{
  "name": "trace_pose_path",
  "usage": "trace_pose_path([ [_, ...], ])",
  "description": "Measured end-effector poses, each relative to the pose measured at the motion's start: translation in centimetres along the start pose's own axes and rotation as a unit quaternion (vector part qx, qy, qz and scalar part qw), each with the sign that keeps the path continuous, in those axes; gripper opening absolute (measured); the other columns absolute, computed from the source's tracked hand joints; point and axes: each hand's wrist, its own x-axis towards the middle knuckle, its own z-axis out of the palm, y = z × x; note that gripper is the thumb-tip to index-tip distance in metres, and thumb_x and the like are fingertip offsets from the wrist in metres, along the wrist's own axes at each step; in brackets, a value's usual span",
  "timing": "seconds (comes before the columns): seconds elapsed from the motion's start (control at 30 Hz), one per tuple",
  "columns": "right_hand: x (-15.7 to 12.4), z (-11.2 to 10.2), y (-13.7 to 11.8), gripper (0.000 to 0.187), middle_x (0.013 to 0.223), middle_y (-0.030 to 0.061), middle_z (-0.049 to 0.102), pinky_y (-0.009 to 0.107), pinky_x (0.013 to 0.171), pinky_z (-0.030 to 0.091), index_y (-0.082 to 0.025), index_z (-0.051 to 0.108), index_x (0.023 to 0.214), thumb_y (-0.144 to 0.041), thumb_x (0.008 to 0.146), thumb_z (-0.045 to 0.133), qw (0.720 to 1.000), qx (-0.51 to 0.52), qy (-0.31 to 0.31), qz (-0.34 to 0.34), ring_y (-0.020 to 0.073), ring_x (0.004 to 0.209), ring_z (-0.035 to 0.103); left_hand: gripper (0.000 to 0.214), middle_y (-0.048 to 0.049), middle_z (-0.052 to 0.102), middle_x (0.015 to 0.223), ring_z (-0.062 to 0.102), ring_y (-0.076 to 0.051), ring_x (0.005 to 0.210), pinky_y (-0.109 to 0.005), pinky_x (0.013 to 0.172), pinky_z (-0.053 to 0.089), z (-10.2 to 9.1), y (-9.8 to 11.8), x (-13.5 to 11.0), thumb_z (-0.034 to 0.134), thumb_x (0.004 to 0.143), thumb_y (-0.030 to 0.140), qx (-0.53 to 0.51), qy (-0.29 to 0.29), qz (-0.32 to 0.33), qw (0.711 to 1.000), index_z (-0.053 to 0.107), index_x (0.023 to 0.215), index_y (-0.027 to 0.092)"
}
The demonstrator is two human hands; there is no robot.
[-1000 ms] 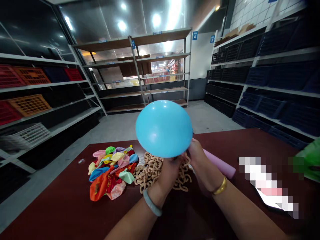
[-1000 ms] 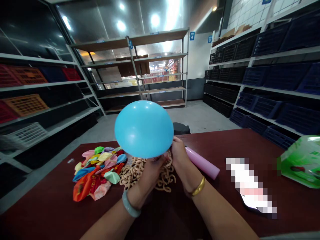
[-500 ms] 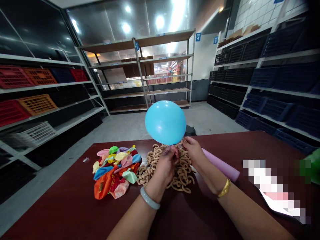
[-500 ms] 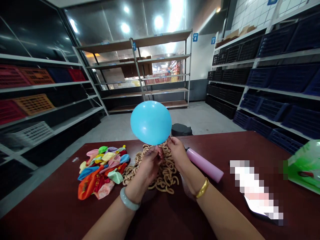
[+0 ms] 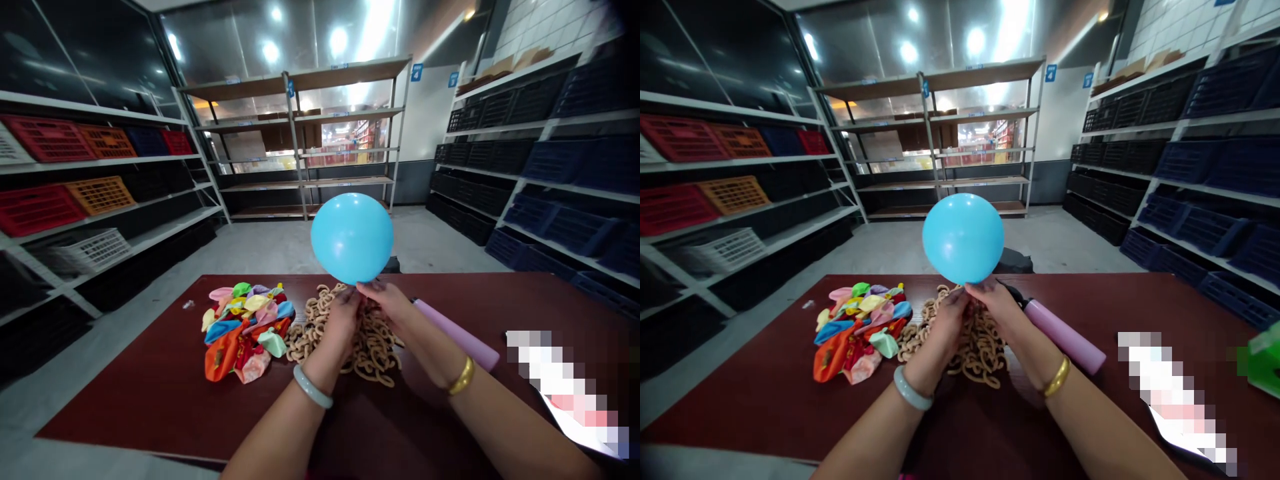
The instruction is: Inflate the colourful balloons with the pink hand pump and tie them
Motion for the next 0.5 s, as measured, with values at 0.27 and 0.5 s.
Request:
trace_pose_path([
  [0.27,5.6,1.1,0.3,0.028,0.06,0.0031,0.061,0.029,0.053,0.047,-0.016,0.062,0.072,-0.041,0.068,0.073,0.998,0.007,-0.007,0.06,0.0145,0.054,0.055,0.034,0.002,0.048,0.058,0.04,-0.009,0.05,-0.022,0.05,0.028,-2.0,-0.2,1.7,0.06,0.076,0.047,0.049,0.092,0.017,0.994,0.062,0.076,0.013],
  [0.5,12.8,2.8,-1.6,0.032,0.112,0.008,0.059,0.038,0.078,0.052,-0.016,0.056,0.114,-0.036,0.089,0.055,0.991,-0.116,0.056,0.026,0.0182,0.092,0.06,0.022,0.0014,0.051,0.066,0.046,-0.012,0.06,-0.023,0.059,0.036,-2.3,0.3,1.6,0.058,0.08,0.038,0.053,0.143,0.085,0.985,0.06,0.089,0.018],
])
